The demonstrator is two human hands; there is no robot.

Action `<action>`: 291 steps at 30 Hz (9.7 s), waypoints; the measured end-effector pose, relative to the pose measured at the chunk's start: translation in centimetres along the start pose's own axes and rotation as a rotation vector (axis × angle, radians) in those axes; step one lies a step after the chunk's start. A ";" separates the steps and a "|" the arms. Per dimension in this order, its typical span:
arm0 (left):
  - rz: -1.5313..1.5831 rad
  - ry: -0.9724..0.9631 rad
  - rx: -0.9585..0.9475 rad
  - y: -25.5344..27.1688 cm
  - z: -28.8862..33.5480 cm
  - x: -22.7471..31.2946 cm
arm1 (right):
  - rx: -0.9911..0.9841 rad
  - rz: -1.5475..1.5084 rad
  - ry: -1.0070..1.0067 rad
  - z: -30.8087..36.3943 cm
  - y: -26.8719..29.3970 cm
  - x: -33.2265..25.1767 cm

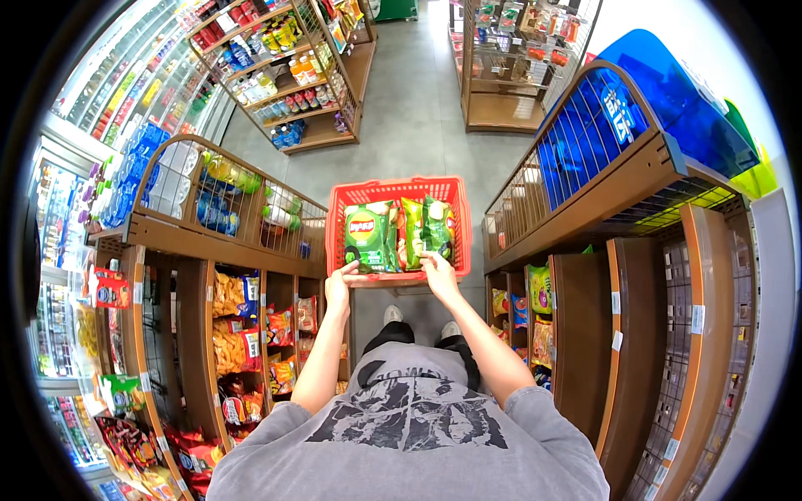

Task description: The person shops by picking up snack bags, chip canisters, and cup snacks from convenience store shelves and placing them into a shopping basket by hand, as well as returning some items back onto the shelves.

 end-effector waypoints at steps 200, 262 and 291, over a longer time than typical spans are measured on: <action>-0.232 0.382 -0.073 -4.0 -16.4 -14.0 | -0.116 0.409 -0.234 -9.5 -14.0 7.3; -0.211 0.077 -1.426 -12.6 24.9 -1.8 | 1.004 -0.387 0.107 33.7 8.7 2.7; -0.390 0.047 -1.612 -11.2 43.9 -10.7 | 1.346 -0.496 0.053 52.6 13.3 10.7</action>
Point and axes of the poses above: each hand's wrist, its own z-axis away from the middle knuckle, its own y-axis out of the back of the hand, x = y × z, the point moved 8 cm from there along -z, towards the middle knuckle, and after that the axes turned 13 degrees about x, right-handed, at the moved point
